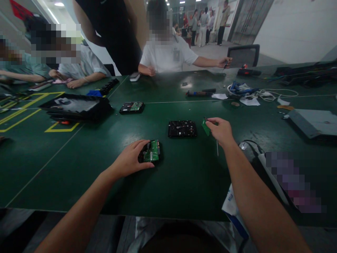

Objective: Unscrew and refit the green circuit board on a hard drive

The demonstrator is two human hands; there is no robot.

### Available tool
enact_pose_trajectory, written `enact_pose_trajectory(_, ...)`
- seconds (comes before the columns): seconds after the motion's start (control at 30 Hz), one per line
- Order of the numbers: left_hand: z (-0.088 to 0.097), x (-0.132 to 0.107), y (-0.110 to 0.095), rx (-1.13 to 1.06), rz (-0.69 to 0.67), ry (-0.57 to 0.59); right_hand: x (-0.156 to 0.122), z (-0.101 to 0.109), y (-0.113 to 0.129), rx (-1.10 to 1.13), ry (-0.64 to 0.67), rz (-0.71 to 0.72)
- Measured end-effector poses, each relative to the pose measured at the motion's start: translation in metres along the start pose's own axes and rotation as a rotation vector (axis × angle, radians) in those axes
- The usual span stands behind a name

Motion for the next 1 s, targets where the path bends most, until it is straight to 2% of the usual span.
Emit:
enact_pose_trajectory(0.1, -0.002, -0.005, 0.015, -0.010, 0.073, -0.056, 0.000, -0.003, 0.007, -0.203, -0.060, 0.135)
enact_pose_trajectory(0.23, -0.001, -0.007, 0.027, -0.035, 0.173, -0.104, -0.001, -0.015, 0.016, -0.448, -0.015, 0.225)
enact_pose_trajectory(0.47, 0.005, -0.003, 0.031, -0.009, 0.343, -0.137, -0.009, -0.028, 0.021, -0.602, 0.074, 0.226)
enact_pose_trajectory(0.6, 0.012, 0.000, 0.043, 0.007, 0.465, -0.100, -0.012, -0.029, 0.018, -0.619, 0.093, 0.205)
enact_pose_trajectory(0.7, 0.018, -0.003, 0.064, 0.021, 0.576, -0.043, -0.012, -0.030, 0.015, -0.611, 0.100, 0.185)
enact_pose_trajectory(0.83, 0.029, -0.020, 0.106, 0.031, 0.692, 0.026, -0.013, -0.029, 0.013, -0.591, 0.116, 0.176)
enact_pose_trajectory(1.0, 0.049, -0.052, 0.164, -0.067, 0.735, 0.132, -0.011, -0.029, 0.008, -0.590, 0.138, 0.159)
Point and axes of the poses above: each hand's wrist, its own x-axis towards the middle knuckle, its own z-axis out of the back of the hand, y = z × x, the point moved 1 cm from there along x, towards the middle knuckle, and after that the axes turned 15 degrees about y, right-handed, at the moved point
